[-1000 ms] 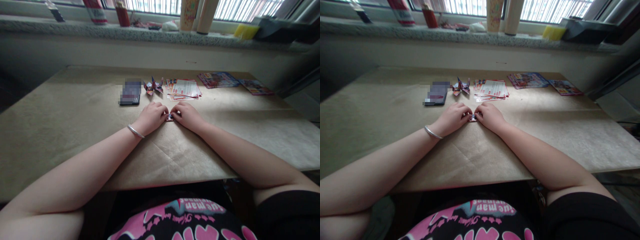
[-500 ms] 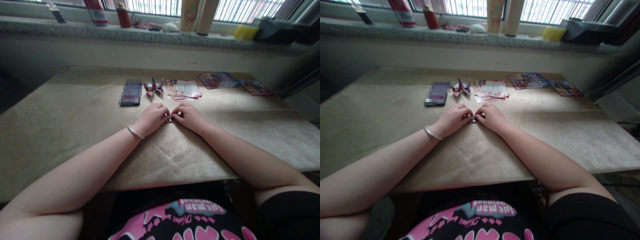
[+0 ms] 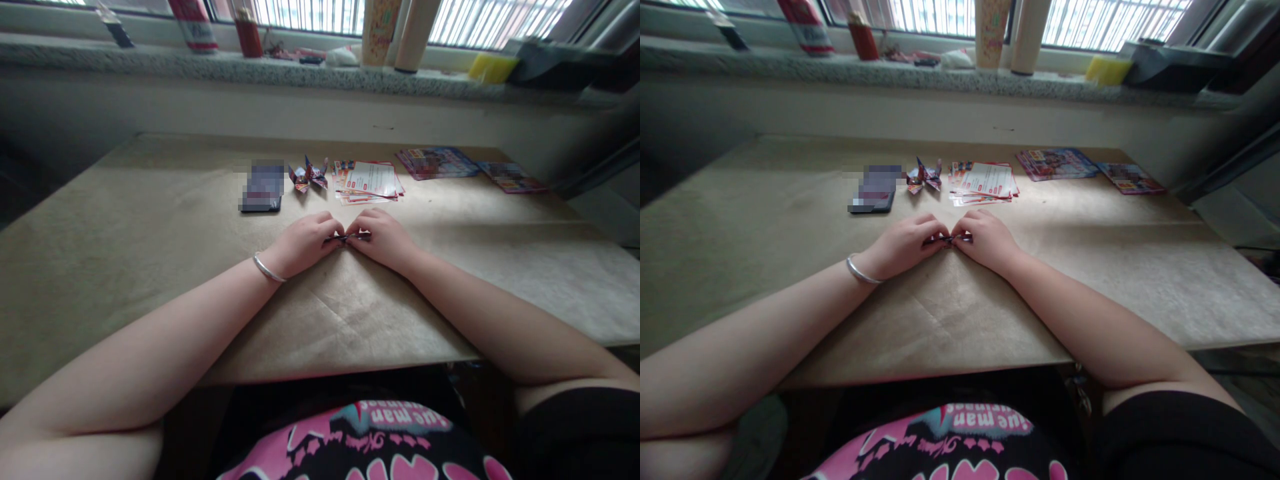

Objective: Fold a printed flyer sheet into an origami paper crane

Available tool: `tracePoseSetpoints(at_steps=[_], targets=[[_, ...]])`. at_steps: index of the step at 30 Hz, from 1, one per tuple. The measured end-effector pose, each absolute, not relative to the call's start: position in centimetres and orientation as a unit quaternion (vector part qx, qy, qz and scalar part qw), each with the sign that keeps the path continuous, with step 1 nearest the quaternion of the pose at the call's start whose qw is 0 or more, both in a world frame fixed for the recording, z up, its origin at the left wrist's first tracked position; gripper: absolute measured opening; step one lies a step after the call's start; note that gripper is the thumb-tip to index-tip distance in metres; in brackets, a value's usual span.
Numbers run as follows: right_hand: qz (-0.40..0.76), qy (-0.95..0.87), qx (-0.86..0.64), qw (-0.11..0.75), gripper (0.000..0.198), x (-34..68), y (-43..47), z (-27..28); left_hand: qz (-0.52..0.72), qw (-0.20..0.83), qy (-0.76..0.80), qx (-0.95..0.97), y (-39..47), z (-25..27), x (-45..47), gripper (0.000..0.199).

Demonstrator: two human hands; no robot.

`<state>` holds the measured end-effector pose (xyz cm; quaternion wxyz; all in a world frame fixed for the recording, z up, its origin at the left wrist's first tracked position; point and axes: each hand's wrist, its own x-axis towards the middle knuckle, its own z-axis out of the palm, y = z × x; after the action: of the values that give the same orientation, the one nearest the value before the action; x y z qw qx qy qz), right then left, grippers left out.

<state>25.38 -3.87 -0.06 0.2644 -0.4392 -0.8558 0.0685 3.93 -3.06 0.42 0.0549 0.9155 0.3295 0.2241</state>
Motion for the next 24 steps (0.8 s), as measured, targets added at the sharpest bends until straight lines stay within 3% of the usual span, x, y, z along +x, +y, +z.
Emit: tracePoseSetpoints(at_steps=[15, 24], targets=[[0.099, -0.842, -0.473, 0.241, 0.006, 25.29, -4.02, 0.25, 0.183, 0.021, 0.343, 0.921, -3.18, 0.89, 4.08, 0.016], [0.05, -0.866, -0.446, 0.22, 0.011, 25.23, -3.85, 0.18, 0.191, 0.005, 0.329, 0.925, -3.16, 0.61, 4.39, 0.021]])
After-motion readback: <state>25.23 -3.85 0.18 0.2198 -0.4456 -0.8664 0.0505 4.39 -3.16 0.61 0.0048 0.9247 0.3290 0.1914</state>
